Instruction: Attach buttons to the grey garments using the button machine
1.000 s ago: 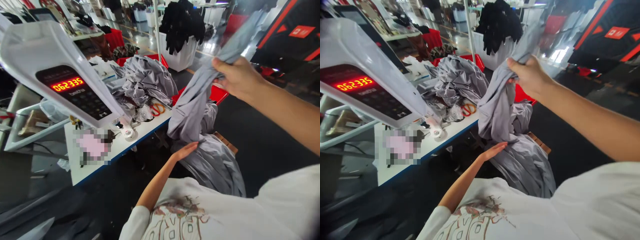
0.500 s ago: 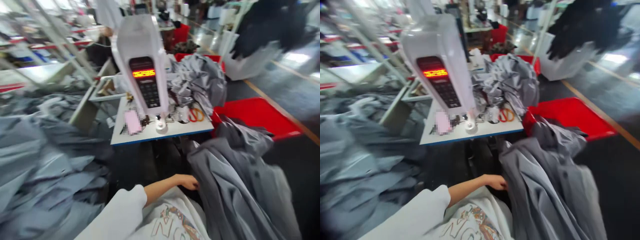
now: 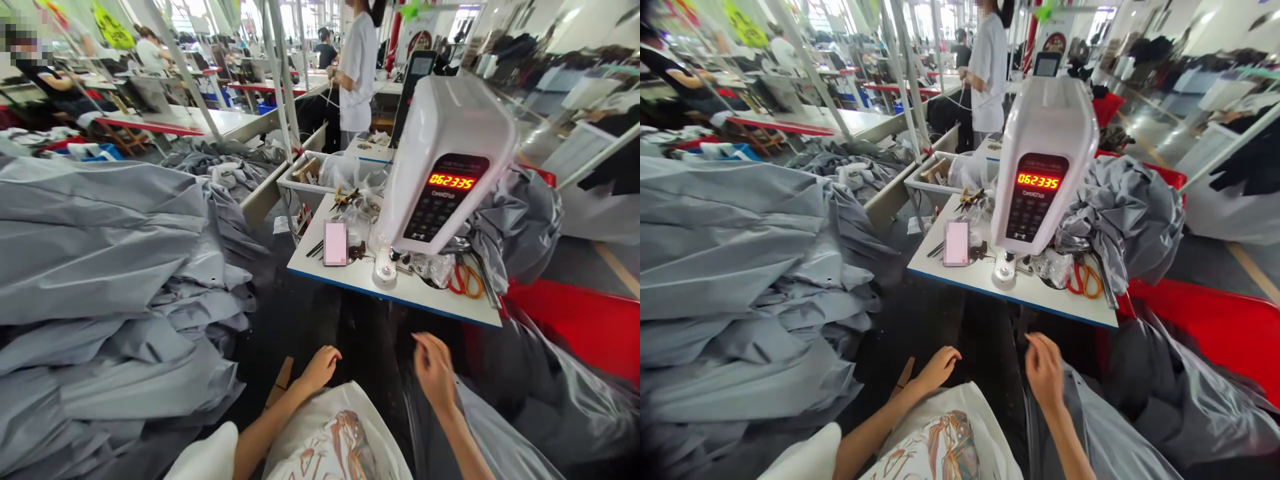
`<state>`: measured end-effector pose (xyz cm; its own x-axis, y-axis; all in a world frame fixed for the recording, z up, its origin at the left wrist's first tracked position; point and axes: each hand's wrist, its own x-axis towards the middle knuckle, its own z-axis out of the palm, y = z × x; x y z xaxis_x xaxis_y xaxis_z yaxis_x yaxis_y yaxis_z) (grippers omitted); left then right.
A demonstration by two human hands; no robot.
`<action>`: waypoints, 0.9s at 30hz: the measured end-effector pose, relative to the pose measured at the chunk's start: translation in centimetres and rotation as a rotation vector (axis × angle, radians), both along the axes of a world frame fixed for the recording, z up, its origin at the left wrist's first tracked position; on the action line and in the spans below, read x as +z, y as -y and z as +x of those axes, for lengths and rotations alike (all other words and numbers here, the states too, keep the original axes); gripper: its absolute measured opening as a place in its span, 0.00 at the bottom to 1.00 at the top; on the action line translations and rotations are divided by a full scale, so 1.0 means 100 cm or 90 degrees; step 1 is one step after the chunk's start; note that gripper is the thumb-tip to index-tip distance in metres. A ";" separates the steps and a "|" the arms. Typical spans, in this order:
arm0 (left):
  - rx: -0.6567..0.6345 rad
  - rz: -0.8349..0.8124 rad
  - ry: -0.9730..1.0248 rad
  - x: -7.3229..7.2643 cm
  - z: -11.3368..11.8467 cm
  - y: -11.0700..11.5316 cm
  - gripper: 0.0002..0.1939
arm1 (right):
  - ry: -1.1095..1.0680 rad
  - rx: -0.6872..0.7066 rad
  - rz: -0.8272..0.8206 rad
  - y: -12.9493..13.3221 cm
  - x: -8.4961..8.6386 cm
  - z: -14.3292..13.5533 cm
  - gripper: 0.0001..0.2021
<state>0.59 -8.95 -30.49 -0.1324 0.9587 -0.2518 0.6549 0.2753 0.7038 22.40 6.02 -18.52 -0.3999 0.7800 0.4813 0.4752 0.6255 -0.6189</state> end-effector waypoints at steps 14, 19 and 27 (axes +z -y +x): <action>0.070 0.055 0.046 -0.026 -0.002 0.033 0.15 | 0.175 0.089 0.197 -0.073 -0.017 -0.236 0.18; 0.046 0.028 0.016 -0.026 -0.002 0.026 0.16 | 0.091 0.031 0.196 -0.075 -0.023 -0.229 0.15; 0.047 0.028 0.000 -0.023 -0.002 0.023 0.16 | 0.030 -0.002 0.192 -0.053 -0.028 -0.206 0.15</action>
